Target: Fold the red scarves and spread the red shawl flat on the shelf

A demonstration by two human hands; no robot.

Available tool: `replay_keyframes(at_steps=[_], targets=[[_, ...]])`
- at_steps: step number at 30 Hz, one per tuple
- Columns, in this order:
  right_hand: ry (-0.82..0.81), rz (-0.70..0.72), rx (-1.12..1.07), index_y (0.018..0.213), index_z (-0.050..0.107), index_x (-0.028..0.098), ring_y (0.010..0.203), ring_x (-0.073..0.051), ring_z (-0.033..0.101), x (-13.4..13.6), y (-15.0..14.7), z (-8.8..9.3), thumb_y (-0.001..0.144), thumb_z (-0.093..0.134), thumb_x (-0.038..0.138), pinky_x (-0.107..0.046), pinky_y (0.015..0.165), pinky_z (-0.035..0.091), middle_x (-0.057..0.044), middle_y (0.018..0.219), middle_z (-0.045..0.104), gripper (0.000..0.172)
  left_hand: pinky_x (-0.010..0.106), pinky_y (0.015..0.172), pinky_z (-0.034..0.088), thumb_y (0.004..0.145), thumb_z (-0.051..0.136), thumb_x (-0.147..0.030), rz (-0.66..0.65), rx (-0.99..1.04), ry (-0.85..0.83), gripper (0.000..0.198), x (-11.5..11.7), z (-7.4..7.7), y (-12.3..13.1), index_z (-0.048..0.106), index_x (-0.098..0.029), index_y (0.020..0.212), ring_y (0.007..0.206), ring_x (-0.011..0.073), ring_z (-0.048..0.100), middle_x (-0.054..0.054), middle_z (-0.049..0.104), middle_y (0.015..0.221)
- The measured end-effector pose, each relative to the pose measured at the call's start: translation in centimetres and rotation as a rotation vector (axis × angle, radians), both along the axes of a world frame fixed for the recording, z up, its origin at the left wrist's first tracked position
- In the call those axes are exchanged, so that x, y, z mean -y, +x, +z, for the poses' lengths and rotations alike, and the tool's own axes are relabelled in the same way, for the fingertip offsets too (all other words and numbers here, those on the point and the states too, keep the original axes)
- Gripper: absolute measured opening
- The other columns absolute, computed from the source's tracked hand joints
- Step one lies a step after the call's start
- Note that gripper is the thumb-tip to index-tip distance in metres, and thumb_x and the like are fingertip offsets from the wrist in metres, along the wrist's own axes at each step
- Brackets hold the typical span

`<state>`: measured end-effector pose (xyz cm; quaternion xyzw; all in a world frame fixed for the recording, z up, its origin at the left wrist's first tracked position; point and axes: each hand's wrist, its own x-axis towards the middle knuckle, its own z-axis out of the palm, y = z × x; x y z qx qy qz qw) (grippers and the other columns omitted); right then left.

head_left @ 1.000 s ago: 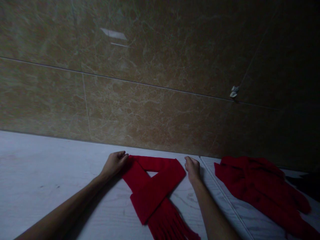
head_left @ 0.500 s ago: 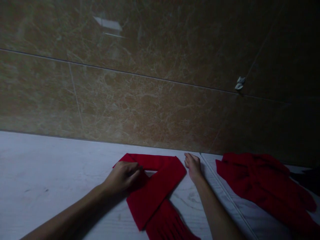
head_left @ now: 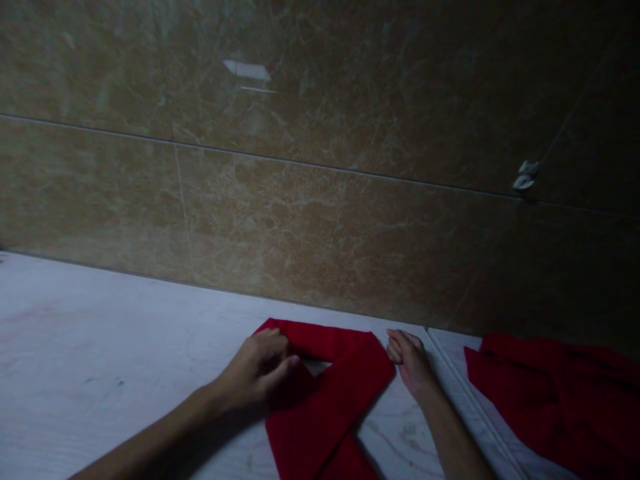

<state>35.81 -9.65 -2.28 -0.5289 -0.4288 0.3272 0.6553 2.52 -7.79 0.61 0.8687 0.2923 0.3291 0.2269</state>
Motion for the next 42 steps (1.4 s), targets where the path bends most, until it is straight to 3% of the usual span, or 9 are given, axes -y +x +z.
replay_keyframes(at_steps=[3,7,9,13,17,21,29,37,42], targets=[[0.012,-0.073,0.127,0.05,0.031,0.028,0.045,-0.008,0.018,-0.1,-0.2,0.2,0.067,0.07,0.054,-0.027,0.044,0.017,0.01,0.047,0.02,0.051,0.036,0.093,0.04,0.102,0.041,-0.036,-0.177,-0.111,0.096,0.03,1.7,0.6,1.0,0.058,-0.02,0.084,0.091,0.0197,0.055,0.005,0.065,0.092],[0.104,-0.163,0.382,0.052,0.035,0.025,0.051,-0.011,0.03,0.2,-2.7,1.1,0.075,0.07,0.051,-0.028,0.05,0.023,0.007,0.051,0.029,0.05,0.039,0.096,0.038,0.102,0.041,-0.023,-0.209,-0.19,0.086,0.022,3.0,1.2,1.7,0.062,-0.025,0.109,0.101,0.0216,0.057,0.005,0.067,0.108],[0.206,-0.105,0.634,0.06,0.044,0.023,0.057,-0.014,0.043,0.7,-4.8,1.6,0.088,0.062,0.045,-0.028,0.057,0.034,0.004,0.059,0.043,0.04,0.038,0.096,0.038,0.1,0.045,-0.021,-0.251,-0.209,0.087,0.024,3.2,1.2,1.7,0.062,-0.028,0.115,0.102,0.021,0.058,0.004,0.067,0.111],[0.251,0.161,0.968,0.099,0.069,0.023,0.102,-0.022,0.064,1.5,-8.1,1.5,0.1,0.05,0.031,-0.036,0.092,0.049,-0.007,0.106,0.069,0.02,0.039,0.099,0.04,0.1,0.045,-0.022,-0.233,-0.206,0.099,0.025,3.4,0.8,2.0,0.06,-0.028,0.12,0.105,0.0218,0.06,0.005,0.067,0.116],[0.131,0.315,1.066,0.146,0.056,0.026,0.146,-0.027,0.042,1.6,-8.8,0.3,0.104,0.043,0.029,-0.054,0.124,0.027,-0.008,0.153,0.053,0.044,0.039,0.102,0.044,0.105,0.037,-0.026,-0.18,-0.166,0.011,0.029,3.2,0.1,2.2,0.055,-0.025,0.128,0.112,0.0224,0.061,0.009,0.068,0.124],[-0.002,0.414,1.119,0.155,0.047,0.022,0.153,-0.027,0.03,1.5,-8.5,-0.5,0.106,0.036,0.03,-0.062,0.126,0.015,-0.008,0.161,0.043,0.05,0.036,0.099,0.048,0.105,0.037,-0.026,-0.192,-0.182,-0.051,0.032,2.8,-0.2,2.1,0.055,-0.025,0.131,0.113,0.0217,0.063,0.008,0.068,0.127],[-0.008,0.384,1.129,0.152,0.051,0.023,0.15,-0.025,0.036,1.4,-8.5,-0.9,0.106,0.04,0.032,-0.057,0.127,0.02,-0.008,0.157,0.048,0.049,0.033,0.086,0.05,0.104,0.041,-0.028,-0.2,-0.216,-0.032,0.026,2.1,0.2,1.5,0.064,-0.022,0.115,0.094,0.0201,0.065,0.008,0.071,0.108],[0.015,0.357,1.135,0.149,0.055,0.022,0.149,-0.026,0.038,1.4,-8.6,-1.0,0.104,0.042,0.031,-0.059,0.126,0.02,-0.009,0.156,0.049,0.047,0.043,0.114,0.042,0.1,0.05,-0.02,-0.191,-0.117,0.02,0.029,0.9,-0.5,1.2,0.067,-0.024,0.123,0.114,0.0212,0.066,0.008,0.073,0.122],[0.118,0.305,1.114,0.146,0.058,0.024,0.149,-0.026,0.039,1.3,-8.5,-0.5,0.105,0.043,0.035,-0.06,0.126,0.018,-0.009,0.155,0.051,0.045,0.049,0.118,0.041,0.094,0.048,-0.017,-0.018,-0.047,0.039,0.042,-1.6,-0.7,-0.5,0.065,-0.023,0.132,0.139,0.0261,0.051,0.011,0.063,0.143]])
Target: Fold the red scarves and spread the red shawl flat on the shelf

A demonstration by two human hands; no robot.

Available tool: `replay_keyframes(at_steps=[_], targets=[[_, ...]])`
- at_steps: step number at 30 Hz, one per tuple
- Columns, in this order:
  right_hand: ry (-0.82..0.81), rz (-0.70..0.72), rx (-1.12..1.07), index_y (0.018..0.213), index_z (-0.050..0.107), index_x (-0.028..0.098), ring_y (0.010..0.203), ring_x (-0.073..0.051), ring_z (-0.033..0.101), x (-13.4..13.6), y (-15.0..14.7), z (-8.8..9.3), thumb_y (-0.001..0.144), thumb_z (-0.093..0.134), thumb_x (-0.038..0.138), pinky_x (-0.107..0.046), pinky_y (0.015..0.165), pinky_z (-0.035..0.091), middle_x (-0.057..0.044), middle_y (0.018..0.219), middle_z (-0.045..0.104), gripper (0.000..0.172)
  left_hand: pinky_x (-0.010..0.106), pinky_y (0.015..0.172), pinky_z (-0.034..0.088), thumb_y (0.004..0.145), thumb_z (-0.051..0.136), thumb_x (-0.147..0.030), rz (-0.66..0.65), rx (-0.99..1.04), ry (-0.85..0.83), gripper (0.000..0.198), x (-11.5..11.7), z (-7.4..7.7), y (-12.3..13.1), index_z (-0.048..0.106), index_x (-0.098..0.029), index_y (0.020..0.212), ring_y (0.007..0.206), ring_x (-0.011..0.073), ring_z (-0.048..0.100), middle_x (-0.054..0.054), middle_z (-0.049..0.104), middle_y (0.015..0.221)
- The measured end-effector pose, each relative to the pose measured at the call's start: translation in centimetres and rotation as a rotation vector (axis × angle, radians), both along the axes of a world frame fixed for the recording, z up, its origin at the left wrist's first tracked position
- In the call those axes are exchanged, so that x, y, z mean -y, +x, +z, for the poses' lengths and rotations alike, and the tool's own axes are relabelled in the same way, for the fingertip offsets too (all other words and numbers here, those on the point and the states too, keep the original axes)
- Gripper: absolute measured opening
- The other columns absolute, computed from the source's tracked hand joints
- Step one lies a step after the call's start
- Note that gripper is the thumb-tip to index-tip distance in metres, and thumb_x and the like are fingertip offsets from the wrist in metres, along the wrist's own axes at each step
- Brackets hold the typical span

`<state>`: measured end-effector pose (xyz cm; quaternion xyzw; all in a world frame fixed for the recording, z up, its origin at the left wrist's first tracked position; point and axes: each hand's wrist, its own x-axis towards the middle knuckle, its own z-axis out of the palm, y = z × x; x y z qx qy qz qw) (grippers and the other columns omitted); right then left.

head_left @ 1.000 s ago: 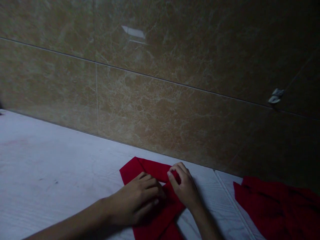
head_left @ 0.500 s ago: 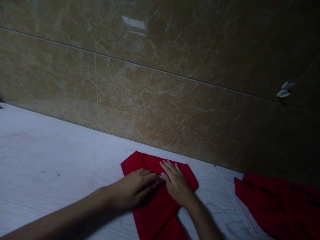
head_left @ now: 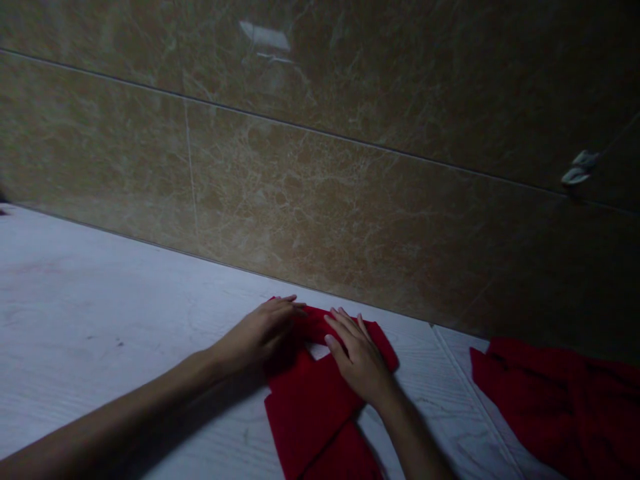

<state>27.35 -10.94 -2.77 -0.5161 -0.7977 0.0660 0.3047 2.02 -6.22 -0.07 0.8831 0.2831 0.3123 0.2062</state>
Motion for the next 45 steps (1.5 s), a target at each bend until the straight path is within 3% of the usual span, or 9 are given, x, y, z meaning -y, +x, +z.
replay_keyframes(at_steps=[3,10,16,26,32,35,38,45], targets=[[0.041,0.002,-0.031,0.144,0.06,0.026,0.146,-0.027,0.043,-0.1,0.3,0.2,0.105,0.045,0.035,-0.062,0.126,0.019,-0.009,0.153,0.053,0.043,0.054,0.122,0.034,0.093,0.047,-0.02,0.159,-0.017,0.015,0.042,-1.7,-0.1,-1.3,0.068,-0.021,0.129,0.143,0.0285,0.047,0.011,0.062,0.144],[0.211,-0.059,-0.115,0.131,0.068,0.023,0.137,-0.027,0.055,-0.4,1.4,0.6,0.104,0.046,0.037,-0.062,0.124,0.023,-0.011,0.142,0.063,0.038,0.041,0.097,0.052,0.09,0.046,-0.033,0.516,0.069,-0.079,0.039,-5.0,0.4,-4.0,0.073,-0.017,0.112,0.105,0.0281,0.069,0.013,0.075,0.117],[0.321,-0.096,-0.128,0.121,0.071,0.024,0.125,-0.026,0.063,-0.4,2.1,0.8,0.105,0.047,0.036,-0.057,0.121,0.032,-0.011,0.131,0.07,0.032,0.03,0.072,0.05,0.087,0.05,-0.039,0.537,0.047,-0.063,0.035,-5.7,-0.3,-4.7,0.076,-0.018,0.099,0.078,0.0216,0.068,0.009,0.077,0.093],[0.542,-0.158,-0.151,0.101,0.071,0.023,0.104,-0.024,0.07,-0.3,2.8,1.4,0.102,0.05,0.026,-0.047,0.104,0.046,-0.008,0.111,0.076,0.022,0.03,0.069,0.047,0.084,0.053,-0.041,0.623,0.043,-0.111,0.035,-6.4,-0.4,-5.5,0.078,-0.019,0.097,0.076,0.0223,0.067,0.009,0.077,0.09],[0.616,-0.205,-0.199,0.09,0.066,0.022,0.095,-0.024,0.069,0.0,3.1,2.1,0.101,0.051,0.024,-0.04,0.091,0.049,-0.006,0.1,0.075,0.019,0.03,0.074,0.045,0.078,0.061,-0.055,0.884,0.371,-0.028,0.038,-6.9,1.7,-8.1,0.072,-0.019,0.081,0.081,0.0218,0.065,0.006,0.073,0.083],[0.647,-0.217,-0.199,0.088,0.066,0.022,0.092,-0.023,0.068,0.2,3.2,2.3,0.101,0.051,0.024,-0.037,0.088,0.048,-0.005,0.096,0.074,0.02,0.027,0.061,0.035,0.082,0.055,-0.05,1.012,0.499,0.006,0.038,-6.5,2.6,-9.0,0.051,-0.02,0.059,0.062,0.0151,0.049,-0.002,0.05,0.057],[0.686,-0.21,-0.189,0.086,0.065,0.021,0.088,-0.021,0.068,0.3,3.2,2.6,0.101,0.052,0.022,-0.035,0.084,0.048,-0.005,0.092,0.073,0.02,0.027,0.054,0.022,0.08,0.049,-0.037,0.977,0.579,0.006,0.035,-5.9,2.8,-8.8,0.031,-0.022,0.054,0.054,0.0109,0.03,-0.006,0.026,0.052],[0.74,-0.228,-0.161,0.087,0.065,0.02,0.085,-0.02,0.067,0.5,3.5,2.9,0.101,0.051,0.021,-0.032,0.082,0.047,-0.005,0.088,0.072,0.019,0.026,0.054,0.018,0.072,0.047,-0.03,0.763,0.5,0.009,0.032,-4.9,2.6,-6.4,0.022,-0.023,0.055,0.055,0.0085,0.023,-0.006,0.02,0.055]])
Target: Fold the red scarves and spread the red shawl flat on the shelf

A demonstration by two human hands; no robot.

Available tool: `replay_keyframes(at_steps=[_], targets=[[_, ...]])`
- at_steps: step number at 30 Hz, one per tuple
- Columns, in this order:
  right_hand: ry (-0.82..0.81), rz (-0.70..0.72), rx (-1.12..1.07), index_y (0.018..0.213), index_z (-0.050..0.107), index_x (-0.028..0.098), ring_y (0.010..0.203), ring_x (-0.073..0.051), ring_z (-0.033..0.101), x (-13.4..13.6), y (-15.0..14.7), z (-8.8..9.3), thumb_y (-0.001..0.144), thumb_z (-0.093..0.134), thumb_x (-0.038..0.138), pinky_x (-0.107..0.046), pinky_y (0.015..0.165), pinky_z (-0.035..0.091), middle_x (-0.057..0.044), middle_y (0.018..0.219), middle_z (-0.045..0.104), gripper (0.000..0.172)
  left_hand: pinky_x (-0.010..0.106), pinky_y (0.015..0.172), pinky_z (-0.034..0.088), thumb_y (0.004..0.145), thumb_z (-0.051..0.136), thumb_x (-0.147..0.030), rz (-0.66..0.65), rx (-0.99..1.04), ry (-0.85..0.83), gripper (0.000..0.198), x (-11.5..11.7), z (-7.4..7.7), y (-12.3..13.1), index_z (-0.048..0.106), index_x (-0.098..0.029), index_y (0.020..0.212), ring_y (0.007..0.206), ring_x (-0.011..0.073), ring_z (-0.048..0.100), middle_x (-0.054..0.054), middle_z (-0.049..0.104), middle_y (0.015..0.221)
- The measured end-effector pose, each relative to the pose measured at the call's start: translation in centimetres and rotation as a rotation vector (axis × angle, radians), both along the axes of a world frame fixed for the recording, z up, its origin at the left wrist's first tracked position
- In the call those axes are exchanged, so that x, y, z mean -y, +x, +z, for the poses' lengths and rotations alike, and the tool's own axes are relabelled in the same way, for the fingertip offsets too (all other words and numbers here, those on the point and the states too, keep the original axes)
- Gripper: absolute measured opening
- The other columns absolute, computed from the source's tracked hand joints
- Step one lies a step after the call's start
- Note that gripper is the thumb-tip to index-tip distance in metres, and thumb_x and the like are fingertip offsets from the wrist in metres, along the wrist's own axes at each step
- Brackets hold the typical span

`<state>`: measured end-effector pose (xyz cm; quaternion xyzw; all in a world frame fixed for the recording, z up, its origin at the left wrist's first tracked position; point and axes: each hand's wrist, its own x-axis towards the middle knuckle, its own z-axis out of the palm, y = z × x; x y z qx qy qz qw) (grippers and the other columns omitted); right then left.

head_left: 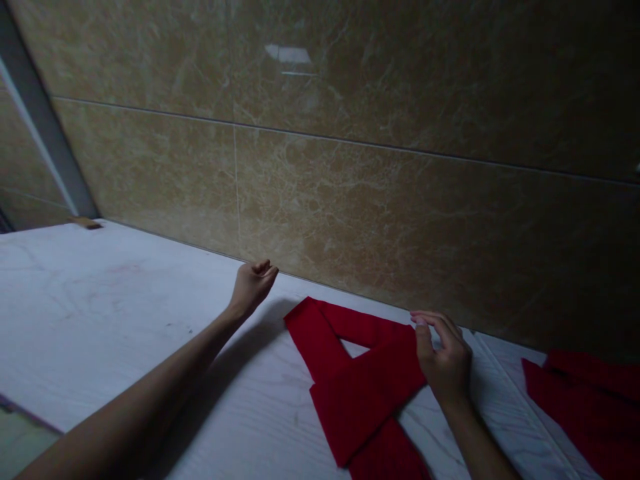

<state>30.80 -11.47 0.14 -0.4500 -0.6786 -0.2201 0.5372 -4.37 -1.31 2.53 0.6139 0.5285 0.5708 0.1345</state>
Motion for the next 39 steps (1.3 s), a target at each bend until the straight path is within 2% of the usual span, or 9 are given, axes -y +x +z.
replay_keyframes(at_steps=[9,14,17,21,28,34,39], targets=[[0.034,-0.05,0.063,0.085,0.064,0.02,0.079,-0.02,0.068,0.0,0.7,0.1,0.099,0.053,0.023,-0.032,0.078,0.046,-0.004,0.083,0.071,0.019,0.025,0.055,0.018,0.078,0.049,-0.032,-0.157,-0.041,-0.022,0.034,0.1,-0.9,1.3,0.023,-0.022,0.057,0.056,0.0086,0.023,-0.006,0.021,0.056],[0.025,-0.085,0.06,0.077,0.059,0.022,0.072,-0.02,0.063,0.0,0.9,-0.1,0.093,0.053,0.021,-0.031,0.072,0.043,-0.001,0.074,0.065,0.017,0.027,0.054,0.017,0.077,0.046,-0.028,-0.24,-0.131,0.009,0.034,0.5,-1.5,2.2,0.02,-0.023,0.057,0.054,0.0082,0.019,-0.007,0.017,0.055],[0.028,-0.117,0.064,0.069,0.05,0.023,0.062,-0.017,0.055,0.1,0.8,0.0,0.091,0.053,0.02,-0.03,0.067,0.04,0.002,0.064,0.056,0.023,0.027,0.053,0.016,0.078,0.045,-0.028,-0.294,-0.163,0.02,0.033,0.7,-1.8,2.5,0.02,-0.023,0.057,0.053,0.0082,0.019,-0.007,0.016,0.055],[0.057,-0.176,0.086,0.056,0.028,0.024,0.048,-0.012,0.032,0.1,0.8,-0.1,0.091,0.059,0.021,-0.028,0.055,0.03,0.007,0.051,0.029,0.047,0.027,0.053,0.016,0.078,0.046,-0.028,-0.342,-0.172,0.025,0.033,0.7,-2.0,2.8,0.02,-0.023,0.057,0.054,0.0083,0.018,-0.007,0.016,0.055],[0.047,-0.171,0.111,0.051,0.022,0.023,0.042,-0.006,0.019,-0.1,0.8,-0.7,0.09,0.054,0.018,-0.024,0.043,0.021,0.008,0.051,0.016,0.051,0.027,0.054,0.017,0.077,0.046,-0.026,-0.351,-0.206,-0.017,0.032,0.8,-2.0,2.8,0.021,-0.022,0.057,0.054,0.0081,0.021,-0.007,0.018,0.054],[0.018,-0.23,0.126,0.051,0.019,0.024,0.044,-0.007,0.017,0.0,0.5,-0.1,0.091,0.048,0.024,-0.025,0.044,0.021,0.006,0.052,0.015,0.05,0.026,0.055,0.017,0.078,0.046,-0.024,-0.363,-0.222,-0.057,0.033,0.9,-2.1,3.0,0.021,-0.021,0.057,0.056,0.0083,0.02,-0.007,0.018,0.055],[0.064,-0.212,0.15,0.051,0.024,0.023,0.042,-0.006,0.02,0.0,0.7,-0.1,0.093,0.051,0.02,-0.024,0.044,0.021,0.007,0.051,0.017,0.049,0.027,0.055,0.016,0.078,0.046,-0.028,-0.373,-0.231,-0.052,0.033,0.9,-2.3,2.9,0.022,-0.022,0.056,0.056,0.0084,0.021,-0.007,0.019,0.055]])
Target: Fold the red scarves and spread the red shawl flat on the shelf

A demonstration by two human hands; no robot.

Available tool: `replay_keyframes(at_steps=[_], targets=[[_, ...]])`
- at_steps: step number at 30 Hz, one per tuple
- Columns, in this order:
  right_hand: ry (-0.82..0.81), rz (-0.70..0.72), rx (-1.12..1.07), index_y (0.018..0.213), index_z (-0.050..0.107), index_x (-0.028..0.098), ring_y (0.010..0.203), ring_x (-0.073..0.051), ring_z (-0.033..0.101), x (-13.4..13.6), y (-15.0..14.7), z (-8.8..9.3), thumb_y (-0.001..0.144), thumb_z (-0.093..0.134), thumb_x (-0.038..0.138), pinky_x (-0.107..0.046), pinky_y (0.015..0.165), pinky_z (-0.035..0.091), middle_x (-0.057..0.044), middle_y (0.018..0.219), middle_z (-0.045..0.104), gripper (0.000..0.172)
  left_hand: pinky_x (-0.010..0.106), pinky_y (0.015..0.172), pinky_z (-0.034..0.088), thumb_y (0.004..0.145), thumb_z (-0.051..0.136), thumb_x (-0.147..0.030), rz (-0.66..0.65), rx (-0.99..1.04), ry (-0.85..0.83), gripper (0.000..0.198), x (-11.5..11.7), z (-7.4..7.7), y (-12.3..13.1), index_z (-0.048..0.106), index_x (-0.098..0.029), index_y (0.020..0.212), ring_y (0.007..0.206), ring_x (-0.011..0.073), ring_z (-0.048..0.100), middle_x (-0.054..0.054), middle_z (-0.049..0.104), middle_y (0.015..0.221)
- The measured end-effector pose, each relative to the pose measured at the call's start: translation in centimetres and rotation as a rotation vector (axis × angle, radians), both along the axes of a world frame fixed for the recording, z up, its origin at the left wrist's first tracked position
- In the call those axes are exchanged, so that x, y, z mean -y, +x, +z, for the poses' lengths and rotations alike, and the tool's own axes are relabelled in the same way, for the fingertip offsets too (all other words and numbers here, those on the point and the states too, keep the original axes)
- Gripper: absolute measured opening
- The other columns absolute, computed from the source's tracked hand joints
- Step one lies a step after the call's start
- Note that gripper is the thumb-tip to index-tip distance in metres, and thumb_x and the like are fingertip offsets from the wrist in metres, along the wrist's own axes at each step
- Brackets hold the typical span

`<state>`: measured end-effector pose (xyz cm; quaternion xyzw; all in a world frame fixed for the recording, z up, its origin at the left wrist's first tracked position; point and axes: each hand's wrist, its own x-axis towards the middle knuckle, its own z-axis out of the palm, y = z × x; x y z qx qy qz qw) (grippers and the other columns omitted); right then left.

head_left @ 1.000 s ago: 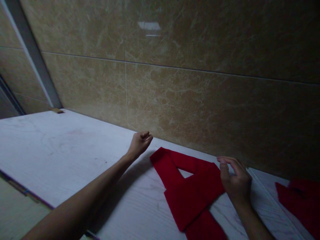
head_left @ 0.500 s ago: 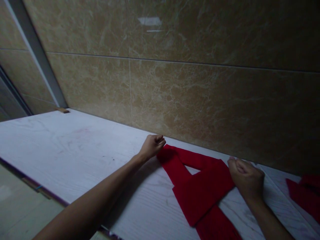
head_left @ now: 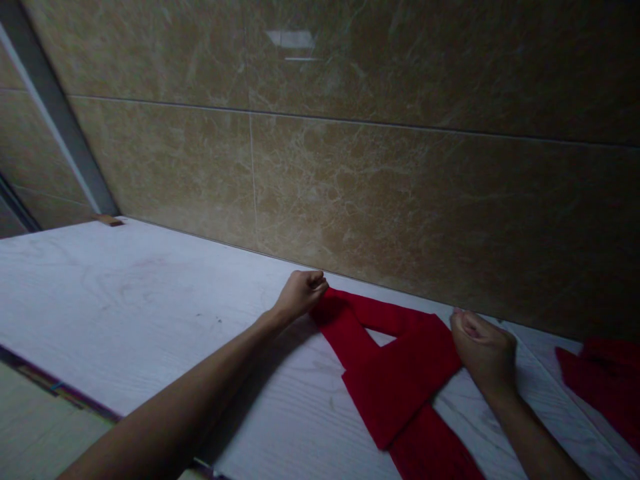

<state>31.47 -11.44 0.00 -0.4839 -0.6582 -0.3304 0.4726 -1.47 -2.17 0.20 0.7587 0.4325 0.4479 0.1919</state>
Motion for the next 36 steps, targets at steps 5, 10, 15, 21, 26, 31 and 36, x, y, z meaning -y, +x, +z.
replay_keyframes(at_steps=[5,10,15,21,26,31,36], targets=[[0.038,0.011,0.01,0.052,0.024,0.023,0.044,-0.007,0.021,0.1,0.1,0.0,0.093,0.053,0.017,-0.026,0.046,0.022,0.008,0.051,0.02,0.051,0.028,0.054,0.016,0.079,0.045,-0.032,0.0,-0.01,0.0,0.033,0.0,0.0,0.0,0.022,-0.022,0.057,0.056,0.0085,0.02,-0.007,0.019,0.055],[0.041,-0.024,-0.029,0.05,0.024,0.023,0.043,-0.007,0.021,0.3,0.6,0.3,0.092,0.053,0.019,-0.027,0.046,0.022,0.007,0.05,0.02,0.051,0.027,0.056,0.016,0.08,0.047,-0.032,-0.024,-0.022,-0.014,0.034,0.1,-0.4,0.2,0.022,-0.022,0.058,0.058,0.0092,0.02,-0.006,0.018,0.057],[0.084,-0.006,-0.031,0.05,0.024,0.022,0.043,-0.006,0.021,0.4,1.2,0.3,0.09,0.054,0.014,-0.026,0.045,0.022,0.007,0.051,0.02,0.05,0.027,0.056,0.016,0.082,0.047,-0.035,-0.028,-0.035,-0.022,0.037,0.0,-0.7,0.3,0.022,-0.022,0.058,0.057,0.0094,0.02,-0.006,0.018,0.057],[0.072,-0.019,-0.022,0.05,0.024,0.022,0.043,-0.006,0.021,0.2,1.5,0.0,0.087,0.053,0.012,-0.024,0.045,0.022,0.007,0.051,0.019,0.048,0.027,0.055,0.017,0.084,0.047,-0.035,-0.049,-0.051,-0.066,0.037,0.3,-0.8,0.7,0.023,-0.022,0.058,0.057,0.0095,0.02,-0.007,0.018,0.056],[0.025,-0.029,-0.043,0.049,0.022,0.022,0.043,-0.006,0.021,-0.1,1.8,-0.3,0.087,0.051,0.015,-0.024,0.044,0.022,0.007,0.052,0.017,0.047,0.027,0.055,0.017,0.085,0.045,-0.034,-0.09,-0.137,-0.072,0.034,0.7,-0.9,1.0,0.027,-0.022,0.058,0.056,0.0101,0.022,-0.007,0.021,0.054],[0.017,-0.08,-0.073,0.049,0.023,0.023,0.042,-0.007,0.022,-0.1,2.5,-0.3,0.085,0.051,0.019,-0.025,0.045,0.022,0.007,0.051,0.018,0.046,0.027,0.056,0.018,0.085,0.045,-0.034,-0.1,-0.195,-0.076,0.033,0.8,-0.7,1.0,0.03,-0.022,0.059,0.055,0.0103,0.025,-0.007,0.026,0.053],[0.016,-0.072,-0.097,0.051,0.022,0.024,0.043,-0.007,0.021,0.1,3.0,-0.3,0.085,0.052,0.018,-0.026,0.045,0.021,0.006,0.053,0.017,0.046,0.028,0.056,0.018,0.087,0.044,-0.038,-0.052,-0.172,-0.069,0.036,0.7,-0.6,0.8,0.029,-0.022,0.058,0.055,0.0108,0.023,-0.006,0.025,0.053]])
